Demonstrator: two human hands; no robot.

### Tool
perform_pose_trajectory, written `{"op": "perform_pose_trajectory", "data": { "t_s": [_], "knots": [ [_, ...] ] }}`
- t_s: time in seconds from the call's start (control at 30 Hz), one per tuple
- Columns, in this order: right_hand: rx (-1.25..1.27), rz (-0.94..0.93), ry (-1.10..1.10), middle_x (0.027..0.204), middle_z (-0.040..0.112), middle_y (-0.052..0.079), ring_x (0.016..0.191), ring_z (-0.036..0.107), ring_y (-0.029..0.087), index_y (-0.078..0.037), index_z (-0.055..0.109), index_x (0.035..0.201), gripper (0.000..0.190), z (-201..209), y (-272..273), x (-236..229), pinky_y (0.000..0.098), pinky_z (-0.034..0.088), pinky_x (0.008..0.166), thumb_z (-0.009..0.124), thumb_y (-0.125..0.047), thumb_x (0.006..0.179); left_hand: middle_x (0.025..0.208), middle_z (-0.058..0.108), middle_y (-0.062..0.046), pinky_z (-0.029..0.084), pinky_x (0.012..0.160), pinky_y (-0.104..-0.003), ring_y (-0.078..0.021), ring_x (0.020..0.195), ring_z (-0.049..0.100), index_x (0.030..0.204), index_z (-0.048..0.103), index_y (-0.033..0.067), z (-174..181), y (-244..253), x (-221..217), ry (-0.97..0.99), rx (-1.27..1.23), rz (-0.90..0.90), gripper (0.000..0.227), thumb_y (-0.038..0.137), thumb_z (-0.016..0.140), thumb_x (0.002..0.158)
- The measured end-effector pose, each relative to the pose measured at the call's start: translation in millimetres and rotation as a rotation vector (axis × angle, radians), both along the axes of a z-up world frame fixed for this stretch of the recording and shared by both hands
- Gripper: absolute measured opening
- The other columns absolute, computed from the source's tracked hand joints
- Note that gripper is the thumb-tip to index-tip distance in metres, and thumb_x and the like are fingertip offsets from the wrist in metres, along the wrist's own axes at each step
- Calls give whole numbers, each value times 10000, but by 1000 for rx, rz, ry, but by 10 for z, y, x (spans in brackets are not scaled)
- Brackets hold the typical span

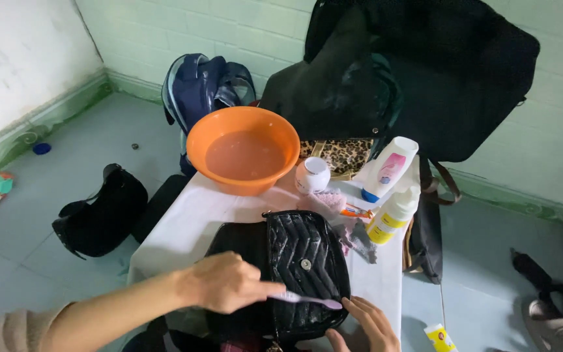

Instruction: Applying leather conditioner to a black handbag using a toothbrush for detailed scrubbing and spreading.

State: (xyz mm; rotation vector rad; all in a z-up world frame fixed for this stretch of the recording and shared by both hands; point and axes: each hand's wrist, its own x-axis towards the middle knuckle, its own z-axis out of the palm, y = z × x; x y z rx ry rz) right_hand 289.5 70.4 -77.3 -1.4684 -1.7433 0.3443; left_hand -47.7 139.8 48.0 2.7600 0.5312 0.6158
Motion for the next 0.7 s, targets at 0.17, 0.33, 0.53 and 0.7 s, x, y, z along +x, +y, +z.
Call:
{"op": "perform_pose_trajectory", "data": {
  "t_s": [0.17,0.33,0.53,0.7],
  "knots": [
    [-82,16,8,1165,793,166,1150,765,296,-89,829,1087,642,65,-34,-12,429,595,1010,979,-366,527,633,623,-133,457,399,-396,-272,406,568,1227,715,91,-24,67,-40,57,125,355,316,167,601,943],
    [-20,6,-2,1104,823,117,1113,783,229,-105,834,1070,699,52,-30,-6,361,598,1003,995,-461,490,546,573,-63,404,361,-358,-224,374,544,1222,715,175,51,-174,-71,68,-64,67,289,194,588,962],
    [168,-85,10,1035,805,69,998,798,192,-144,829,998,690,-103,-10,-89,311,624,919,1006,-478,421,488,620,-73,360,283,-389,-234,287,531,1212,687,121,181,45,48,163,347,380,317,211,557,938],
    [144,142,-107,1194,790,19,1177,736,155,-174,782,1185,526,-644,227,276,297,572,1010,806,-436,729,495,625,-46,428,354,-348,-227,342,580,1213,741,147,117,-86,58,66,187,159,367,166,588,880]
  ]
}}
